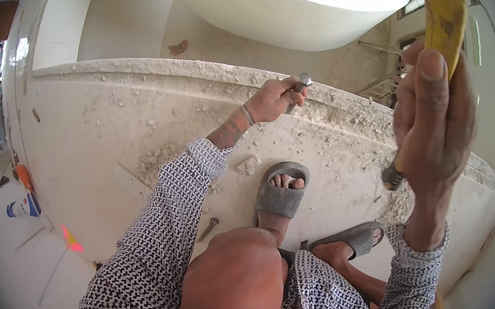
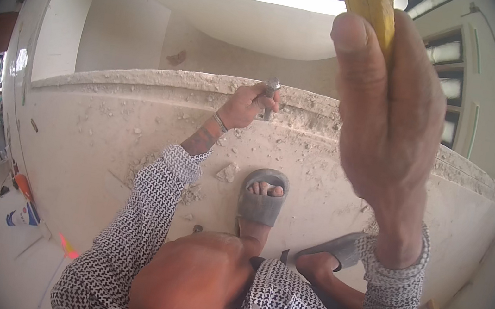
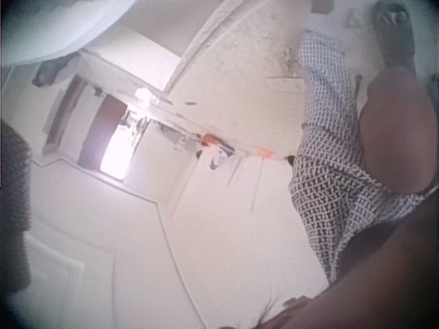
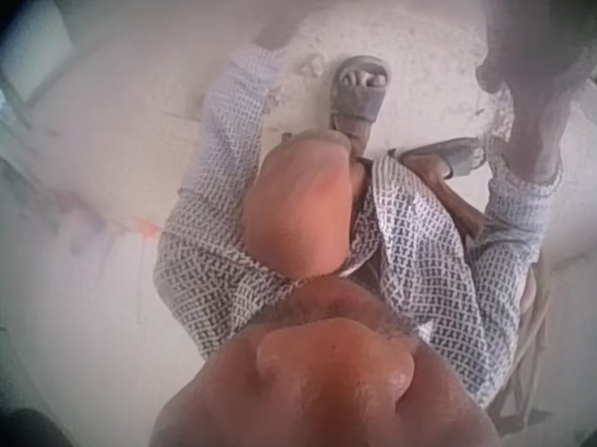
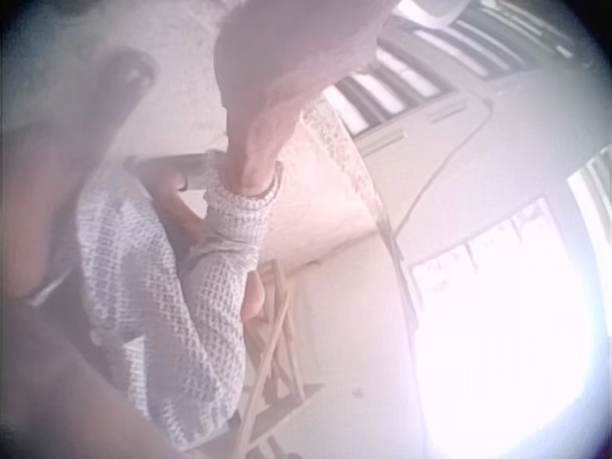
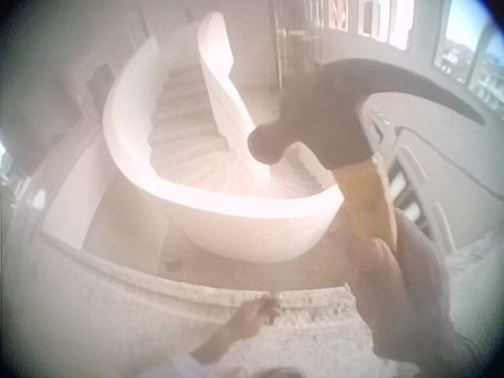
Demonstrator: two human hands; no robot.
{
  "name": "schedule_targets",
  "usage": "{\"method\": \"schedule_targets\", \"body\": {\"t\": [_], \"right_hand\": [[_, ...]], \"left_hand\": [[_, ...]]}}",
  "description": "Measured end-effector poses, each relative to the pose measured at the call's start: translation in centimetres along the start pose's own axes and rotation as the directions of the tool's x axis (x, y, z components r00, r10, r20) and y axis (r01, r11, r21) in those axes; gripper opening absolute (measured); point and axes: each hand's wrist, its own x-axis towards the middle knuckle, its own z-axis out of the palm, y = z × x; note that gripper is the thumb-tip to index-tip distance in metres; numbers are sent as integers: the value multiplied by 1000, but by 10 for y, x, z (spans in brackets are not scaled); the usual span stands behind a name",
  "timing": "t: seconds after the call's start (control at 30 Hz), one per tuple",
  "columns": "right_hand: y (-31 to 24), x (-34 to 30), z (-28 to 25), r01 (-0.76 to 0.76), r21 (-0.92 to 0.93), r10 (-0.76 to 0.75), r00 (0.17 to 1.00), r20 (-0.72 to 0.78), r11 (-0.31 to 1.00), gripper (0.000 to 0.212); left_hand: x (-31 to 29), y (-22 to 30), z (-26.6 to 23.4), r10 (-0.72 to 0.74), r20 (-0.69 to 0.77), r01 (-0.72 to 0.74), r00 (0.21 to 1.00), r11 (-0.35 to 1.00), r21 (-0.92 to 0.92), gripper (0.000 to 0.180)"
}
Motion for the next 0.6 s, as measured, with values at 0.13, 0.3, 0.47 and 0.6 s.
{"method": "schedule_targets", "body": {"t": [0.13,0.3,0.47,0.6], "right_hand": [[43,-47,14,-214,-144,245,939,244,966,31],[46,-33,0,-413,-181,451,835,317,893,37],[13,-15,16,-61,171,68,997,-38,983,37],[68,-66,21,-403,-67,407,880,244,913,36]], "left_hand": [[1,-3,5,32,-28,-32,999,999,22,19],[-13,-21,11,46,-73,-34,996,987,159,21],[-10,-16,3,40,-85,-29,996,991,132,21],[9,-25,8,15,-92,-19,996,999,-48,25]]}}
